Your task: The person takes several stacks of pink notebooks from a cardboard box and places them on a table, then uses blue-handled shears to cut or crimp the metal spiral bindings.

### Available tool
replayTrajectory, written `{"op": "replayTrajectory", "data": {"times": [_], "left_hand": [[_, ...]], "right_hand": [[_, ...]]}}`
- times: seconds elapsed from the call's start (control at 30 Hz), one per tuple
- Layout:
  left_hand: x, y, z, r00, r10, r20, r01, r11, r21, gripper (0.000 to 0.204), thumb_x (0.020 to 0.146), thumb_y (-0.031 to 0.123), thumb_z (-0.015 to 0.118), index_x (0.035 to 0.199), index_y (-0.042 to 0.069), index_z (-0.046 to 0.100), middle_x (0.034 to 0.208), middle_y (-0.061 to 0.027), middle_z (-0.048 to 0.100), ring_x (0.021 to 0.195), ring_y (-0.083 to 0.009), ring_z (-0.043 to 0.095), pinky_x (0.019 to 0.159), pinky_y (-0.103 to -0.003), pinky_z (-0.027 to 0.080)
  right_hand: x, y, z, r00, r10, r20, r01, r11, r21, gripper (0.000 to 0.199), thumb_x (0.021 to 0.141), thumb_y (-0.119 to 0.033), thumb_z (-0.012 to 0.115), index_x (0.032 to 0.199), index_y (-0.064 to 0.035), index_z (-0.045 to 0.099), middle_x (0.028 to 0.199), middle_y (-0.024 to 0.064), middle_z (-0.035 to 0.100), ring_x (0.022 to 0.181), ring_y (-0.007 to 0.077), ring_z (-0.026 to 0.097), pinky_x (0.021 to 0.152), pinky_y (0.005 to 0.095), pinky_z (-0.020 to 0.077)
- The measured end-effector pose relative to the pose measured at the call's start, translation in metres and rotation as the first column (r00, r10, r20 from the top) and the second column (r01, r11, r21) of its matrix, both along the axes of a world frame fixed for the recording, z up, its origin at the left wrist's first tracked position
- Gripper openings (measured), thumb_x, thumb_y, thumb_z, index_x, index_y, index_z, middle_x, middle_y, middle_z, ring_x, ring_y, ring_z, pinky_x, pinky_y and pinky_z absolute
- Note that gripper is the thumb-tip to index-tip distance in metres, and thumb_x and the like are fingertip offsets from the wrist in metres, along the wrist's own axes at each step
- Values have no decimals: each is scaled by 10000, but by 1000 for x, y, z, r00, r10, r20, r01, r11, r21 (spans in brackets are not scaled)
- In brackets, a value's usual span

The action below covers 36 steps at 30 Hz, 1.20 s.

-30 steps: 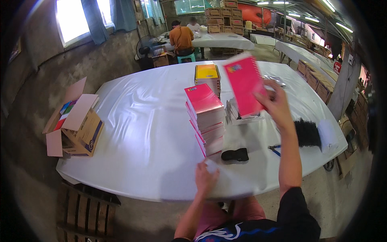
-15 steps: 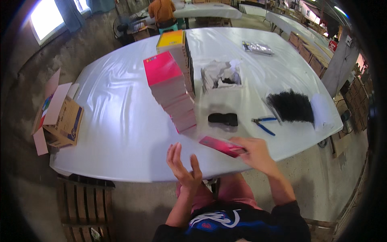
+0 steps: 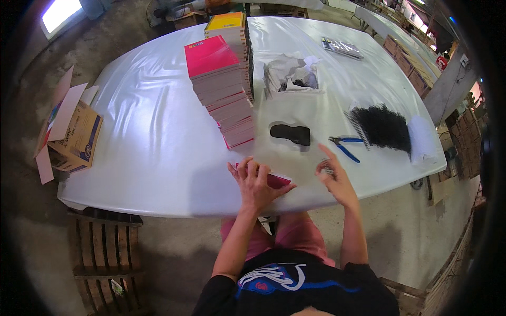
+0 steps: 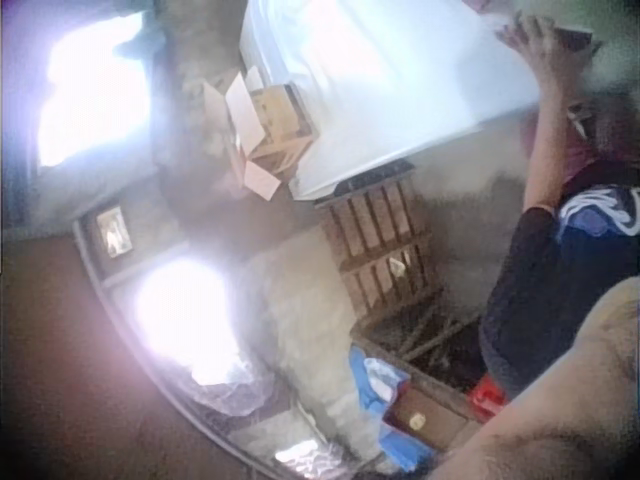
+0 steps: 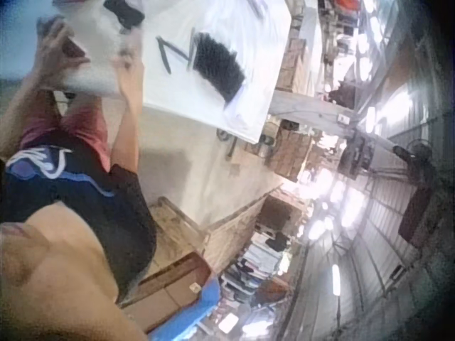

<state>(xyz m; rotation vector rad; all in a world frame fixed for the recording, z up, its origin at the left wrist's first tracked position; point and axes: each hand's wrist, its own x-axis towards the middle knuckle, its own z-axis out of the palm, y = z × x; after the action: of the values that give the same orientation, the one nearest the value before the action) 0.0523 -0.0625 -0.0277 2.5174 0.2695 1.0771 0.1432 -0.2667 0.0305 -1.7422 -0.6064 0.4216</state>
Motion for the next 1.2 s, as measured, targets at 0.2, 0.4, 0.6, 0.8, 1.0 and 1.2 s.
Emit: {"op": "replayTrajectory", "data": {"times": [0.2,0.4,0.6,0.8,1.0,1.2], "left_hand": [[4,-4,-6,995,96,16,-95,995,-42,510,525,524,806,756,136,568,944,-33,506,1027,-256,459,1002,-622,181],[-10,-6,-5,996,74,53,-79,992,99,448,511,446,834,718,157,561,891,-20,507,993,-262,457,962,-537,249],[-14,-10,-14,994,93,62,-97,992,77,398,547,442,816,732,169,593,899,-6,530,1021,-262,462,1015,-560,199],[-11,-9,-15,991,98,90,-108,988,112,427,550,454,801,840,187,635,946,9,547,1044,-249,454,1027,-568,162],[-11,-8,-17,994,104,41,-109,987,121,445,533,463,789,842,187,625,918,4,520,1035,-242,449,1000,-592,177],[-11,-7,-16,995,94,22,-96,988,119,464,527,509,799,806,191,611,873,-1,497,992,-233,449,973,-589,196]], "right_hand": [[-6,-19,-22,993,-5,-114,6,1000,8,233,911,-145,575,1127,-61,601,963,55,605,782,116,531,688,253,428],[-15,10,-7,980,109,165,-87,987,-135,173,880,-67,595,1046,-50,643,884,84,600,792,177,555,718,285,449],[-15,30,-13,921,74,383,-54,997,-64,212,767,-27,686,972,-80,688,886,76,627,841,242,575,737,326,467],[-19,43,-13,842,31,539,14,997,-79,242,705,15,695,913,-109,699,891,63,633,874,239,575,779,343,459],[-18,46,-20,849,63,525,-75,997,0,294,661,84,664,878,-111,697,868,48,639,838,229,584,790,337,451],[-11,41,-21,849,165,503,-174,984,-29,306,680,75,668,922,-108,705,828,49,647,818,235,589,745,314,475]]}}
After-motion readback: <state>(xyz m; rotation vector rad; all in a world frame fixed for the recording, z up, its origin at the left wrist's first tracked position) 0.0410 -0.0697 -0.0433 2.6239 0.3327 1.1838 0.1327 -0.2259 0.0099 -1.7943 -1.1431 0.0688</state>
